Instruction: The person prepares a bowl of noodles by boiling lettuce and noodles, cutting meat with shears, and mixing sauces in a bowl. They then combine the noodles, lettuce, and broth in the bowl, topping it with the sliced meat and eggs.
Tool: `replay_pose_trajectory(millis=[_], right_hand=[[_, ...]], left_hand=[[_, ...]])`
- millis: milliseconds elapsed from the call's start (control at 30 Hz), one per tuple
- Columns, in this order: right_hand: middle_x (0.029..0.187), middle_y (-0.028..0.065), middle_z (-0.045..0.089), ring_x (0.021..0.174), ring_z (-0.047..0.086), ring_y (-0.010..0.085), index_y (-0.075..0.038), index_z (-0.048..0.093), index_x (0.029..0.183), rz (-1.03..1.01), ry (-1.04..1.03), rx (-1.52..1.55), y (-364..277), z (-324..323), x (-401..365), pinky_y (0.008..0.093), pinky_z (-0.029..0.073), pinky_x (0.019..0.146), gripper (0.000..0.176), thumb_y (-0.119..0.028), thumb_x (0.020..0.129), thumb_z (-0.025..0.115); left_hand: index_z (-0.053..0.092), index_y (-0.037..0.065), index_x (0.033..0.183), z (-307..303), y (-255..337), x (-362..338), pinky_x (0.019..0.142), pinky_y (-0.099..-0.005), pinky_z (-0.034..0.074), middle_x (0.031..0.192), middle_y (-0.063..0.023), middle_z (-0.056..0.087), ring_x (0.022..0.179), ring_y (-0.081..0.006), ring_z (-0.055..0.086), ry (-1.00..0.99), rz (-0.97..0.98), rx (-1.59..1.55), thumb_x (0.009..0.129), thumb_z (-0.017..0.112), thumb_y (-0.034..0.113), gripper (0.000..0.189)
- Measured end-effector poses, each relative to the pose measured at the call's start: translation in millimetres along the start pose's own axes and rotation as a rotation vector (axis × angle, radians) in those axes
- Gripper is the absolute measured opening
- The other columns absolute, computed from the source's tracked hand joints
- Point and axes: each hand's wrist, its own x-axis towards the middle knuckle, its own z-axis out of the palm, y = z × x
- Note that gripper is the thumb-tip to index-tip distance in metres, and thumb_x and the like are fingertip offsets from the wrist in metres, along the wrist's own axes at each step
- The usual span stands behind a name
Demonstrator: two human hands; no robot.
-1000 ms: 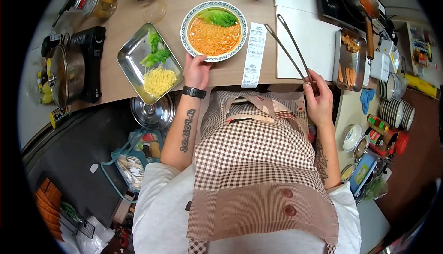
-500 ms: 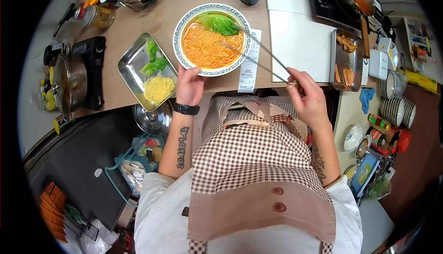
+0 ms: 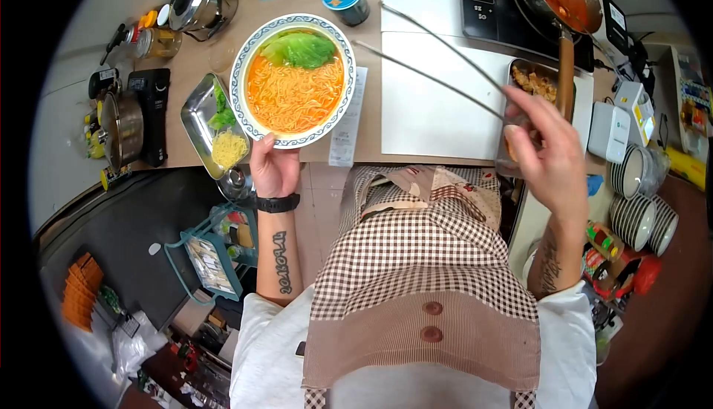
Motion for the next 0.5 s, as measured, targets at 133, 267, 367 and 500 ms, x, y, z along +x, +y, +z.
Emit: replay_pose_trajectory(millis=[133, 267, 367, 500], right_hand=[[0.096, 0.005, 0.068, 0.071, 0.059, 0.0102, -0.003, 0.063, 0.123, 0.04, 0.057, 0.007, 40.9, -60.6, 6.0, 0.0236, 0.048, 0.064, 0.036, -0.004, 0.087, 0.064], [0.094, 0.0056, 0.069, 0.075, 0.061, 0.0101, -0.001, 0.065, 0.12, 0.08, 0.147, 0.076, 70.4, -95.6, 9.9, 0.0233, 0.049, 0.065, 0.031, -0.003, 0.089, 0.062], [0.094, 0.0036, 0.068, 0.074, 0.058, 0.0083, -0.001, 0.065, 0.121, 0.108, 0.192, 0.058, 97.9, -113.1, 7.4, 0.0219, 0.047, 0.064, 0.028, -0.005, 0.093, 0.061], [0.092, 0.0015, 0.066, 0.073, 0.053, 0.0063, 0.001, 0.064, 0.123, 0.234, 0.231, -0.001, 121.0, -131.1, 0.7, 0.0201, 0.045, 0.065, 0.027, -0.007, 0.097, 0.059]], left_hand=[[0.043, 0.003, 0.142, 43.8, -18.2, -7.9, 0.11, -0.0454, 0.042, 0.142, -0.012, 0.053, 0.13, -0.0266, 0.051, -0.008, 0.065, 0.009, 0.088, 0.058, 0.014, 0.057], [0.043, 0.003, 0.142, 78.1, -30.9, -10.5, 0.108, -0.0444, 0.043, 0.142, -0.0115, 0.053, 0.128, -0.0259, 0.053, -0.002, 0.082, -0.014, 0.088, 0.058, 0.014, 0.058], [0.043, 0.003, 0.142, 99.4, -38.1, -8.4, 0.108, -0.0444, 0.043, 0.141, -0.0116, 0.053, 0.127, -0.0258, 0.054, -0.046, 0.051, 0.0, 0.087, 0.058, 0.014, 0.058], [0.045, 0.002, 0.14, 118.2, -51.7, 1.3, 0.108, -0.0447, 0.043, 0.14, -0.0113, 0.055, 0.126, -0.0252, 0.055, -0.08, 0.016, 0.008, 0.088, 0.059, 0.016, 0.056]])
